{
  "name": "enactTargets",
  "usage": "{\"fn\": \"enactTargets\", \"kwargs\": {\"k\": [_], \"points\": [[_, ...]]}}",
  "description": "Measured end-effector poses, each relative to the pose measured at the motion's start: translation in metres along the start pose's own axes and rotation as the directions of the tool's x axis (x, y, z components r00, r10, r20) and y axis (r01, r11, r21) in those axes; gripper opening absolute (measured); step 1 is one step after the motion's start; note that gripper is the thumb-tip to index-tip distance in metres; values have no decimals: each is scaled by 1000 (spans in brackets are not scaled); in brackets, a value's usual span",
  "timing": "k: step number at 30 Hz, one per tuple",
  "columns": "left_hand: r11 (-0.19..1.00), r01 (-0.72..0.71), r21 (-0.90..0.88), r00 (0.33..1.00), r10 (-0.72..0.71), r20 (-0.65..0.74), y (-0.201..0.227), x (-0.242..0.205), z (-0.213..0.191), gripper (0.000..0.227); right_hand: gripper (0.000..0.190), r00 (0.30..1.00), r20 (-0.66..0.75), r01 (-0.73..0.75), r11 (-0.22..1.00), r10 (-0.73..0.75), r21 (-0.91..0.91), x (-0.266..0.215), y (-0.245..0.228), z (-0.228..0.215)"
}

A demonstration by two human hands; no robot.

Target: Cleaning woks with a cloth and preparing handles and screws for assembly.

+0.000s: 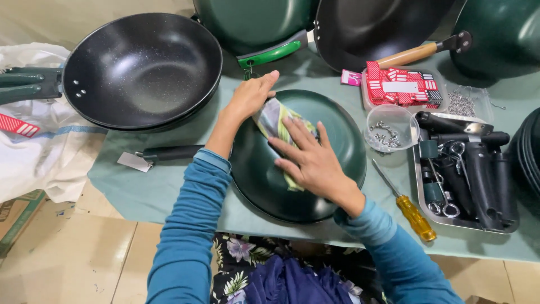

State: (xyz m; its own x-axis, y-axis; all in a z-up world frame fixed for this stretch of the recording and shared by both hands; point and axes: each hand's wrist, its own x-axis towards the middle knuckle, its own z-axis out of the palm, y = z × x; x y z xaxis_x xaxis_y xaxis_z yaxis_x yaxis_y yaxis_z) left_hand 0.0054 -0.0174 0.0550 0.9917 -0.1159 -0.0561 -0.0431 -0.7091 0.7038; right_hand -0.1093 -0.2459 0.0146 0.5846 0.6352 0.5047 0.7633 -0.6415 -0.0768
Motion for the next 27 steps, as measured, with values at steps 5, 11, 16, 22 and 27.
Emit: {"fn": "enactTargets", "kwargs": {"k": [5,11,16,22,27], "points": [[991,-100,91,990,108,-93,-18,2,19,69,46,996,-87,-11,999,7,-42,-45,12,-18],[986,-160,39,981,164,-105,-6,-22,28,63,45,952,33,-307,946,305,103,-60,41,-39],[979,-186,86,977,194,-92,18,-65,59,60,44,898,-5,-432,883,440,185,-78,34,-31],[899,-397,182,848,436,-302,50,-122,120,55,36,927,-229,-227,931,297,288,-119,11,-27],[787,-520,331,684,616,-390,78,-152,172,57,35,893,-249,-308,912,376,271,-163,10,-27]]}}
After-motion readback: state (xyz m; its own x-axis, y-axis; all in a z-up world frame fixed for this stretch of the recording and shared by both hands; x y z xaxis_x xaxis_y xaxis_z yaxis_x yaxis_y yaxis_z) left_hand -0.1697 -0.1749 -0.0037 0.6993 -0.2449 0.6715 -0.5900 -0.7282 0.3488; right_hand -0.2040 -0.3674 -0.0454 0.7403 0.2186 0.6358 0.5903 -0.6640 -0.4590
